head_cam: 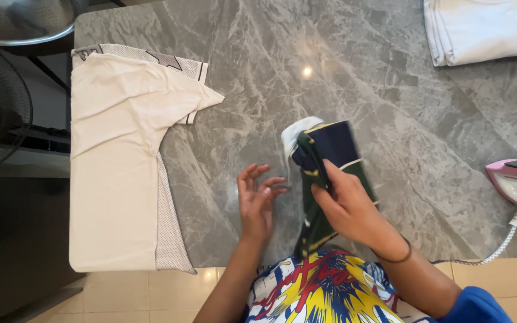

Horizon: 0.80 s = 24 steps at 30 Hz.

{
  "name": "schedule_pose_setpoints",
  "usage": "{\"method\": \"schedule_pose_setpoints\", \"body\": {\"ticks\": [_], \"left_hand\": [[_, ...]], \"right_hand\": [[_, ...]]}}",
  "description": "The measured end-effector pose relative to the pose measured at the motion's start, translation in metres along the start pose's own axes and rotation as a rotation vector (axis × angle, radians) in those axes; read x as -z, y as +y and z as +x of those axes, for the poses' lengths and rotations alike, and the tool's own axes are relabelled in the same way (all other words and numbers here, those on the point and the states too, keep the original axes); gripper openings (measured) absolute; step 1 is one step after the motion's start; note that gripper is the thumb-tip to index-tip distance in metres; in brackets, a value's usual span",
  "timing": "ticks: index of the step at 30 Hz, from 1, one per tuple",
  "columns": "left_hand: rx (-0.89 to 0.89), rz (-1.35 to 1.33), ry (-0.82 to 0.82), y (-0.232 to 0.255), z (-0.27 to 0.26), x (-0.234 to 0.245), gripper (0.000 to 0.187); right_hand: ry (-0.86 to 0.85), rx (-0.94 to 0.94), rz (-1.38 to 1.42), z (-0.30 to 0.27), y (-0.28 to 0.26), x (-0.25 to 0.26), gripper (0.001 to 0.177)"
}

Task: Iron a striped polo shirt on a table and then fold it neatly.

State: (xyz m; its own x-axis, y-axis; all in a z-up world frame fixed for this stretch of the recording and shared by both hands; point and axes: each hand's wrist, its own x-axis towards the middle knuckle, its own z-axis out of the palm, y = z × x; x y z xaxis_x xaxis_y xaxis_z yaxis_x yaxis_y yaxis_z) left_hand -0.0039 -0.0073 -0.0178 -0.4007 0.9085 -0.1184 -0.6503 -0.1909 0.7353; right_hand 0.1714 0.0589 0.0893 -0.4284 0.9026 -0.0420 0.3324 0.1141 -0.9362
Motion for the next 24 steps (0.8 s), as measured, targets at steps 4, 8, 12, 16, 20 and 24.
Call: {"method": "schedule_pose_setpoints", "body": {"ticks": [4,8,12,16,20,24], "left_hand": [[0.155,0.174,0.048,-0.006,0.012,0.019,0.053],[0.355,0.43,0.199,-0.002,0.026,0.048,0.064],[0.406,-0.072,0.018,0.009,0.033,0.074,0.043],[0.456,0.113,0.126,0.003,0.04,0.062,0.044],[0.421,0.361,0.068,-0.008,0.05,0.049,0.041],[0.217,0.614,0.05,0.001,0.07,0.028,0.044]], "right_hand": [[-0.126,0.04,0.433,-0.019,-0.033,0.02,0.025],[0.041,-0.142,0.754,-0.029,-0.027,0.03,0.037],[0.262,-0.264,0.601,-0.018,0.026,0.032,0.033],[0.287,-0.296,0.477,-0.011,0.094,0.026,0.034],[0.322,-0.232,0.354,-0.01,0.116,0.028,0.03],[0.357,-0.086,0.105,0.006,0.141,0.045,0.021]]}}
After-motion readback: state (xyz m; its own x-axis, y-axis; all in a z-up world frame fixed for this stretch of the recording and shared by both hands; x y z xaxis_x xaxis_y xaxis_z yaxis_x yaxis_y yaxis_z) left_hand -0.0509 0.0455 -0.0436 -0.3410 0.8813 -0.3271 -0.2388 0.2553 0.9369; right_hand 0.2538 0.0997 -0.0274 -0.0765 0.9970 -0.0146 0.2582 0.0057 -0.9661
